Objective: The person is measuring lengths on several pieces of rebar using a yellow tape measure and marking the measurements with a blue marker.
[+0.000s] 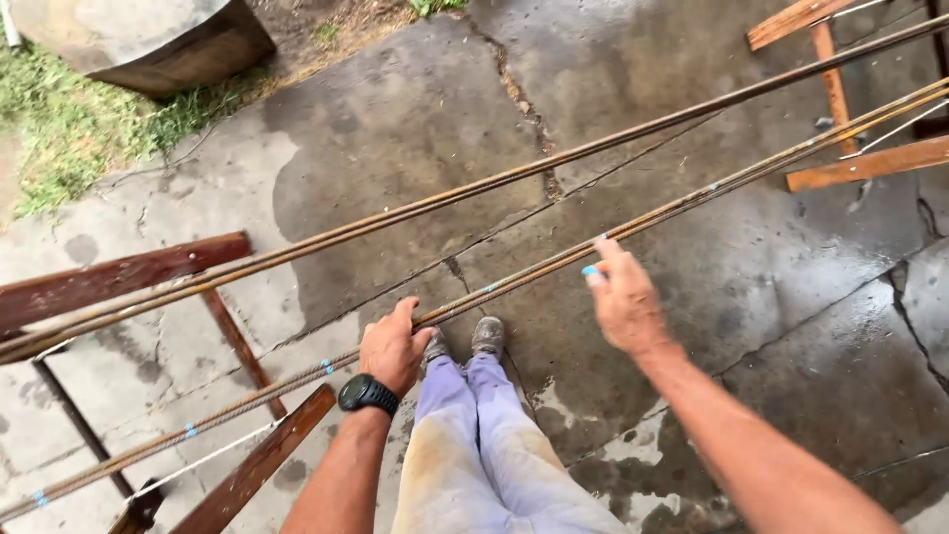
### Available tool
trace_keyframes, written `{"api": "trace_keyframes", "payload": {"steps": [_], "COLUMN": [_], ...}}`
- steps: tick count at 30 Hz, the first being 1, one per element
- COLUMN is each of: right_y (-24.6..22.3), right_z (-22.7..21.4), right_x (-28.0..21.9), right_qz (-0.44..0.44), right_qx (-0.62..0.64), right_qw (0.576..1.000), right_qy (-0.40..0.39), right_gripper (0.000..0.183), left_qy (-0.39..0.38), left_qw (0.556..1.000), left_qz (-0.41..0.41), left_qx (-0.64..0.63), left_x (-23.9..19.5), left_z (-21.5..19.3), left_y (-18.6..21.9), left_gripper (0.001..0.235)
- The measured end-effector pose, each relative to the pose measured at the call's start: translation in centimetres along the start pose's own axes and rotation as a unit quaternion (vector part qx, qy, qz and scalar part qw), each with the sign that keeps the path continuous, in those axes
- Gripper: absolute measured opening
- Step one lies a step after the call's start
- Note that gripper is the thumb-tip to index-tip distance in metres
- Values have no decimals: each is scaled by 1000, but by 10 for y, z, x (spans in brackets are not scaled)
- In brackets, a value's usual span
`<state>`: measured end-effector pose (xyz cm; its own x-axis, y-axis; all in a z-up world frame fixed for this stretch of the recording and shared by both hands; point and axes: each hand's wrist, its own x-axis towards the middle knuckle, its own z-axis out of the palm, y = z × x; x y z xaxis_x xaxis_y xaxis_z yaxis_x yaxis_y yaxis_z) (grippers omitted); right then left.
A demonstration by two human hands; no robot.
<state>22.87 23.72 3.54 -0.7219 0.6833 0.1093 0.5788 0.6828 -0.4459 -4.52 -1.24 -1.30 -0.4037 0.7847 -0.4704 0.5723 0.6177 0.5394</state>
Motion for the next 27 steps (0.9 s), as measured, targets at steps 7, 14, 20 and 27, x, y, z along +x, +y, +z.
{"api": "trace_keyframes", "payload": {"steps": [7,14,20,27], "right_y": [-98,52,107,-6], "right_z": [77,8,-60,-16], "right_x": [-14,2,-8,-46], "right_qz": [-145,-183,235,235], "right_qx": [45,-187,33,105], "right_qw": [987,965,970,961], "right_qy": [-46,-1,48,-101], "right_gripper": [47,32,16,15], "left_qy": [-14,31,204,-84], "left_qw": [1000,999,956,978], "left_qz": [0,39,171,168], "left_qx": [-23,-9,125,-91], "left_x": [7,10,-12,-110], "left_z": [6,13,32,31], "left_y": [0,-7,8,63], "left_gripper": [55,54,66,31]}}
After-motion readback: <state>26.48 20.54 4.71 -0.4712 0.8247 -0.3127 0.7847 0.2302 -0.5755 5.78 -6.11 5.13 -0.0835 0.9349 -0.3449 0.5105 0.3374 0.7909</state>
